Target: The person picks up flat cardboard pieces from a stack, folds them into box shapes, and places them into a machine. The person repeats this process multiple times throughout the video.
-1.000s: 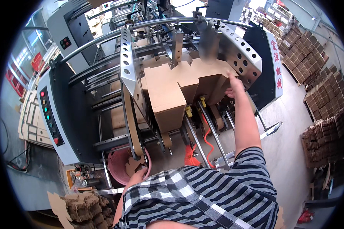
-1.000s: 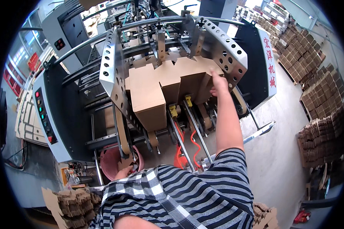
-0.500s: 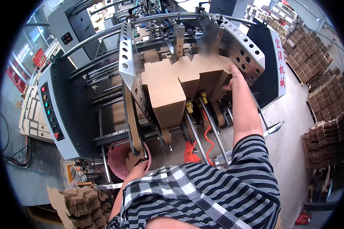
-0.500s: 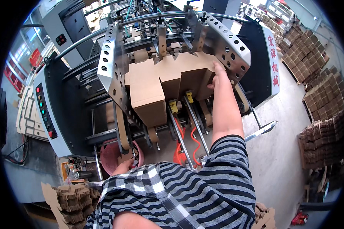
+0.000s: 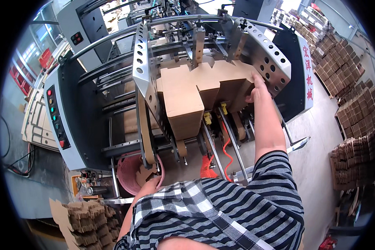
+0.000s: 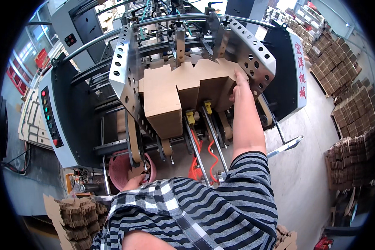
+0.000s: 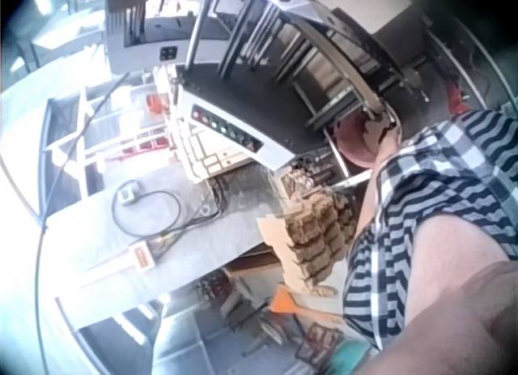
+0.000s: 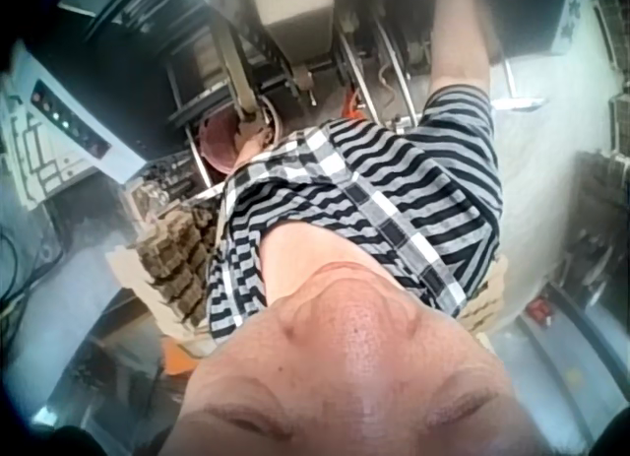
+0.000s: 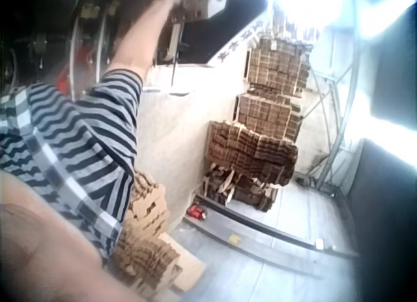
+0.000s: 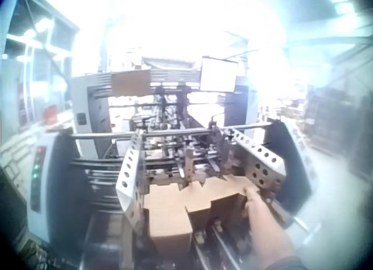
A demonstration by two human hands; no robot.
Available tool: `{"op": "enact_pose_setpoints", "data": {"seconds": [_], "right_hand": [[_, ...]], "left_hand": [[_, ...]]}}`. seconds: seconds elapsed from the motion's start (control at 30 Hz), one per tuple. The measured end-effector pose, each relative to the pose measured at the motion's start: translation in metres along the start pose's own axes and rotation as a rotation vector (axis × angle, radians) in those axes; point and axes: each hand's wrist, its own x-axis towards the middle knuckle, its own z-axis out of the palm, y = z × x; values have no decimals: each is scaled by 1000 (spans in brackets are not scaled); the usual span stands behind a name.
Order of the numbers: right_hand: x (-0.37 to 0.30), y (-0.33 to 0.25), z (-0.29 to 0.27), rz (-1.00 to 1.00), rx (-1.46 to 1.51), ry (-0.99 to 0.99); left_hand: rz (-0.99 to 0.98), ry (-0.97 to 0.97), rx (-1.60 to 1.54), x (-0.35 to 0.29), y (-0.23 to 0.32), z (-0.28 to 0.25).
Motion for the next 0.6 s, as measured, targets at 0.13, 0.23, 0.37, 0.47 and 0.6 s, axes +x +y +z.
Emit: {"op": "enact_pose_setpoints", "data": {"seconds": [0.13,0.23,0.37,0.47,0.6], "right_hand": [[-1,3,5,11,38,-8],[-5,7,8,23,82,-17],[-10,23,3,97,228,-11],[-16,43,-4,98,297,-15],[-37,71,3,-82,82,-362]], "left_hand": [[17,4,33,-1,11,-6],[-32,-4,29,-3,23,-10],[7,30,25,-4,5,-3],[-4,42,-11,-3,-5,3],[-73,14,-49,-10,-13,12]]}}
